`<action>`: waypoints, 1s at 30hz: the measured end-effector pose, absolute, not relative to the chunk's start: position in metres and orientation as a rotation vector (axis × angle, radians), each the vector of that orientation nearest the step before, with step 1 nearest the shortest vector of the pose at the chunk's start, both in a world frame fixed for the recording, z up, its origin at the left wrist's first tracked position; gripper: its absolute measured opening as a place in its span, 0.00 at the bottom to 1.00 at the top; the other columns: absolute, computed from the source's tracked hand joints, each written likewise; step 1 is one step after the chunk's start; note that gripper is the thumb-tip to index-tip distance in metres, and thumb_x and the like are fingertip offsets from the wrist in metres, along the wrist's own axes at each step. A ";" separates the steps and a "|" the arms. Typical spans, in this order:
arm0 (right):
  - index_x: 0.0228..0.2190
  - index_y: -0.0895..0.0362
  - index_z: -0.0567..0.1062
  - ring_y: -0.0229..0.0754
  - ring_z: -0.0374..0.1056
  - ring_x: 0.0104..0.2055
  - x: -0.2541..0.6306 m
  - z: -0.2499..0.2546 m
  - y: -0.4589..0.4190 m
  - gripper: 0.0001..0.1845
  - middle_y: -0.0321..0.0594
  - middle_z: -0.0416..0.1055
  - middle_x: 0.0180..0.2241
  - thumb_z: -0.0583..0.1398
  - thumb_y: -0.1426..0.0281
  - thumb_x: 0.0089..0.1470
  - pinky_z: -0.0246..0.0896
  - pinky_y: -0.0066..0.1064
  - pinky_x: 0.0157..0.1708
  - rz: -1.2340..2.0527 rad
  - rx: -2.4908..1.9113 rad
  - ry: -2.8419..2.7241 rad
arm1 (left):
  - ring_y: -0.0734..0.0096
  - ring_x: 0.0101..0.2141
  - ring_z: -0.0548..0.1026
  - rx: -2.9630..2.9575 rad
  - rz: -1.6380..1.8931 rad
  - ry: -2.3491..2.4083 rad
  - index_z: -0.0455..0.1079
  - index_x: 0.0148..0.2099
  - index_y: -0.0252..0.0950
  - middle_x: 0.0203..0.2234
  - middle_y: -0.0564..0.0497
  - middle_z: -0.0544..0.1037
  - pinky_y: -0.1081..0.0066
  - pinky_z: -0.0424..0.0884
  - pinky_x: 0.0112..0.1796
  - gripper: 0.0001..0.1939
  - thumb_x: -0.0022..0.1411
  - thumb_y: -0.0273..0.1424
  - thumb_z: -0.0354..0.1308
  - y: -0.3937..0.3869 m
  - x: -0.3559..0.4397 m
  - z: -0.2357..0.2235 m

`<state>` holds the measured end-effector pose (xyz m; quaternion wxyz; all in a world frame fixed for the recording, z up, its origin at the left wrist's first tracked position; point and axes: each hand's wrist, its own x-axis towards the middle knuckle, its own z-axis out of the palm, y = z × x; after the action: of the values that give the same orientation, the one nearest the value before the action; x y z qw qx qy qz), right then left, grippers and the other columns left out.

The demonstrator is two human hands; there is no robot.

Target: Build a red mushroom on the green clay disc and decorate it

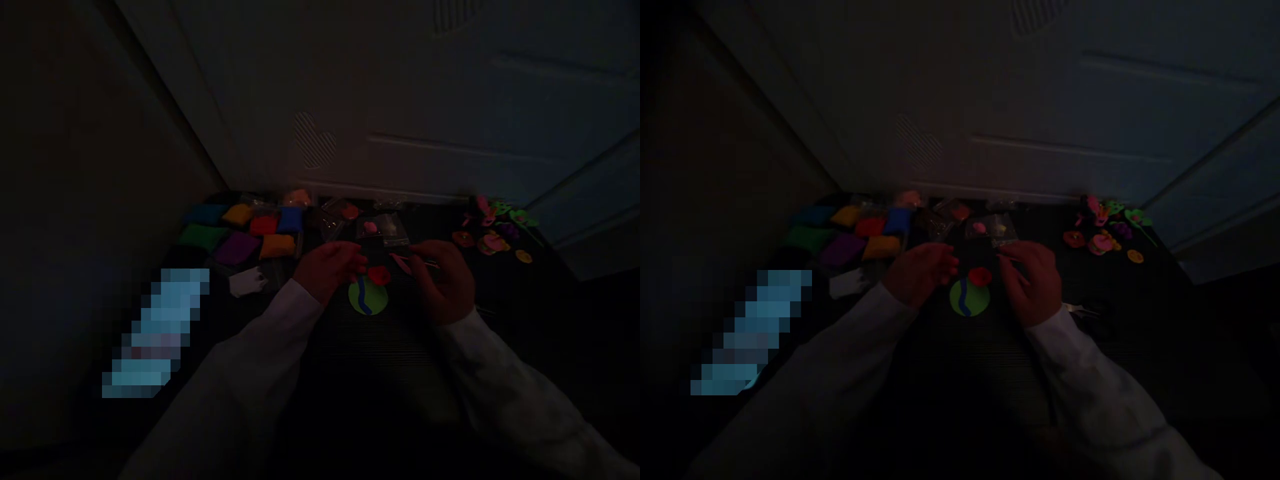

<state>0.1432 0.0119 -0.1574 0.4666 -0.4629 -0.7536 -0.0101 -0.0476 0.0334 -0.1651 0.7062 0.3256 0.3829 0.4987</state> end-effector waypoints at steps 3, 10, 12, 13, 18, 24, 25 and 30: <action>0.37 0.57 0.72 0.43 0.65 0.40 0.143 -0.159 0.009 0.11 0.43 0.70 0.35 0.58 0.73 0.48 0.59 0.40 0.41 -0.053 -1.109 -1.902 | 0.80 0.23 0.71 0.766 1.091 0.853 0.67 0.29 0.33 0.23 0.55 0.75 0.79 0.64 0.24 0.14 0.39 0.30 0.66 0.031 -0.046 -0.164; 0.44 0.56 0.69 0.44 0.66 0.42 0.137 -0.156 0.000 0.19 0.45 0.70 0.39 0.59 0.71 0.47 0.61 0.41 0.41 0.042 -0.924 -2.085 | 0.78 0.21 0.66 1.022 0.901 0.857 0.73 0.30 0.33 0.19 0.54 0.72 0.75 0.61 0.24 0.11 0.48 0.37 0.60 0.009 -0.037 -0.152; 0.44 0.55 0.69 0.42 0.66 0.41 0.132 -0.157 -0.004 0.18 0.44 0.71 0.39 0.58 0.72 0.48 0.63 0.38 0.41 0.106 -0.844 -2.133 | 0.79 0.20 0.64 1.060 0.867 0.886 0.72 0.25 0.32 0.15 0.56 0.68 0.75 0.59 0.24 0.11 0.46 0.37 0.62 0.002 -0.037 -0.154; 0.43 0.55 0.70 0.41 0.67 0.40 0.129 -0.158 -0.007 0.17 0.43 0.71 0.38 0.58 0.72 0.49 0.64 0.36 0.40 0.133 -0.818 -2.141 | 0.80 0.19 0.63 1.064 0.847 0.901 0.72 0.25 0.32 0.14 0.56 0.67 0.75 0.58 0.23 0.12 0.45 0.38 0.62 -0.001 -0.038 -0.156; 0.36 0.54 0.72 0.40 0.68 0.34 0.123 -0.161 -0.036 0.10 0.42 0.72 0.31 0.57 0.71 0.50 0.66 0.33 0.32 0.224 -0.835 -2.111 | 0.81 0.16 0.60 1.086 0.718 0.957 0.71 0.26 0.31 0.13 0.57 0.65 0.75 0.53 0.20 0.15 0.44 0.40 0.62 -0.020 -0.048 -0.162; 0.31 0.55 0.72 0.39 0.68 0.30 0.133 -0.152 -0.085 0.07 0.40 0.71 0.27 0.57 0.73 0.47 0.65 0.30 0.29 0.456 -0.880 -2.094 | 0.81 0.14 0.61 1.043 0.559 0.963 0.71 0.23 0.31 0.12 0.55 0.67 0.76 0.53 0.18 0.16 0.37 0.39 0.65 -0.058 -0.034 -0.157; 0.30 0.55 0.72 0.38 0.67 0.29 0.137 -0.149 -0.091 0.06 0.39 0.71 0.26 0.57 0.73 0.46 0.64 0.29 0.28 0.508 -0.893 -2.074 | 0.81 0.14 0.61 1.026 0.552 0.965 0.71 0.23 0.31 0.12 0.55 0.67 0.76 0.54 0.18 0.16 0.36 0.39 0.65 -0.064 -0.030 -0.156; 0.25 0.57 0.71 0.35 0.67 0.24 0.178 -0.128 -0.105 0.04 0.36 0.70 0.22 0.57 0.69 0.49 0.63 0.26 0.24 0.719 -1.012 -1.845 | 0.81 0.14 0.61 1.000 0.661 1.079 0.67 0.21 0.30 0.12 0.55 0.66 0.77 0.55 0.17 0.15 0.37 0.37 0.66 -0.074 -0.033 -0.158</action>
<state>0.1776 -0.1055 -0.1284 0.4432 -0.4079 -0.7438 0.2898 -0.0331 -0.0744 -0.1576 0.6920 0.4475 0.4829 0.2960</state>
